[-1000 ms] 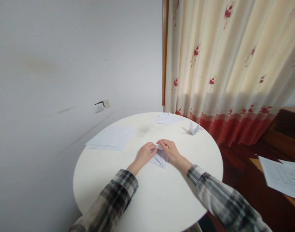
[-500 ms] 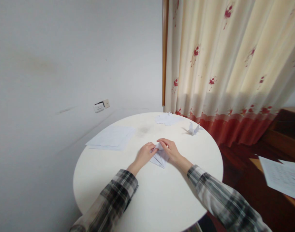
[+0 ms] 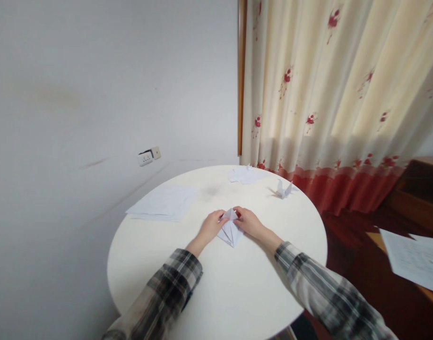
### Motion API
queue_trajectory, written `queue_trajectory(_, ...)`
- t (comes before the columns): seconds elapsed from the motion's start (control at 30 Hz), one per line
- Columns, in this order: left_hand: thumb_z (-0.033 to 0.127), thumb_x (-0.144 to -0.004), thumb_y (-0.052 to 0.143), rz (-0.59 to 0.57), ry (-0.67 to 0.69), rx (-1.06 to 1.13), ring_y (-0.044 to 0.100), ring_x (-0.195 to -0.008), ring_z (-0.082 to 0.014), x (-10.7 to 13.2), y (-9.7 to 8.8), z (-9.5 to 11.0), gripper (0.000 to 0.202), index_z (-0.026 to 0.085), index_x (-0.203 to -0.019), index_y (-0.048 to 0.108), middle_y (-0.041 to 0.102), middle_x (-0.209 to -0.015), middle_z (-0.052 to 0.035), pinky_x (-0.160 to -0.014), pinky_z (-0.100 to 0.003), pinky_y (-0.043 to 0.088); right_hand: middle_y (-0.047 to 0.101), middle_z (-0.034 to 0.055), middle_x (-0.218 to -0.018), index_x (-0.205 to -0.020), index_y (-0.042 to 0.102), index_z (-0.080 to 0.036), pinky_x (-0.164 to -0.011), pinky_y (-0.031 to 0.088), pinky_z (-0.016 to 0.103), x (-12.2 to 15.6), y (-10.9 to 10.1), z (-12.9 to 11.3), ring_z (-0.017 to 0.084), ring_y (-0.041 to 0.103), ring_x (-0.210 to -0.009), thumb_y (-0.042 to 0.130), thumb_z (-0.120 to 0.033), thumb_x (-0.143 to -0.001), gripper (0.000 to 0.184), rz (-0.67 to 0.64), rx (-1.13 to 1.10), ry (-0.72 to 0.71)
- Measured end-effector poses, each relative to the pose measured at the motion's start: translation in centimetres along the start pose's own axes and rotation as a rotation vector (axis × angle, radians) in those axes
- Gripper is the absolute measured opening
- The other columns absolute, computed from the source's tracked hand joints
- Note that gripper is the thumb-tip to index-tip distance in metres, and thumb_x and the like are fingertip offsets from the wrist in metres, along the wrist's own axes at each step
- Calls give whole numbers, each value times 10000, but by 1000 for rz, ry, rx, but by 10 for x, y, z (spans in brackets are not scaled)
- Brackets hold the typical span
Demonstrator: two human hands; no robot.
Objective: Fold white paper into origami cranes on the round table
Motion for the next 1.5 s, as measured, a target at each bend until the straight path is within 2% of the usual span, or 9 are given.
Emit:
queue_trajectory(0.17,264,-700,543,-1,-61,-34,470,-612,-127,-1,-1,-8,119,152,-691,584,546,-640,15,-572,-222,338,604,30,-796,-960,546,-168,-655,346,218,-1,-2,0,136,509,-714,518,-116,-715,252,-19,39,27)
queue_trajectory(0.33,222,-665,570,2,-117,17,518,-663,-130,-1,-4,-9,131,172,-781,608,607,-718,11,-638,-226,392,595,22,-760,-820,553,-177,-630,316,214,-3,-2,5,125,493,-686,478,-115,-746,122,-14,82,72)
queue_trajectory(0.6,145,-739,500,29,-112,135,571,-776,-145,0,-5,-7,193,173,-913,578,641,-882,-44,-732,-257,437,594,36,-776,-815,524,-180,-633,315,228,-4,0,12,134,499,-697,460,-117,-772,99,7,107,130)
queue_trajectory(0.87,129,-719,516,41,-61,-48,529,-744,-153,0,-6,-4,210,145,-919,578,603,-828,-49,-719,-269,417,586,19,-740,-897,527,-172,-607,331,218,-1,-2,11,123,504,-656,560,-180,-729,171,-10,48,137)
queue_trajectory(1.03,196,-672,592,-9,-128,42,523,-697,-141,1,-6,-2,173,149,-838,579,587,-739,-7,-666,-249,405,583,21,-716,-822,536,-165,-579,308,214,0,-3,10,116,488,-626,545,-205,-748,85,-21,75,155)
queue_trajectory(1.17,227,-633,630,-52,-153,137,516,-645,-129,3,-5,1,154,147,-752,576,572,-666,18,-621,-231,396,564,7,-690,-770,532,-164,-560,292,209,0,-2,9,106,462,-596,598,-239,-717,113,-31,63,142)
queue_trajectory(1.5,194,-666,573,-60,-118,170,556,-709,-145,2,0,1,142,163,-799,535,613,-767,-10,-649,-242,423,509,-25,-645,-764,498,-167,-548,280,196,0,-1,1,99,439,-588,588,-139,-681,126,-10,0,60)
Point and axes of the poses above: each hand's wrist, its own x-axis away from the middle knuckle, its own y-axis out of the palm, z = x × y, the point moved 6 cm from there along -x, towards the middle knuckle
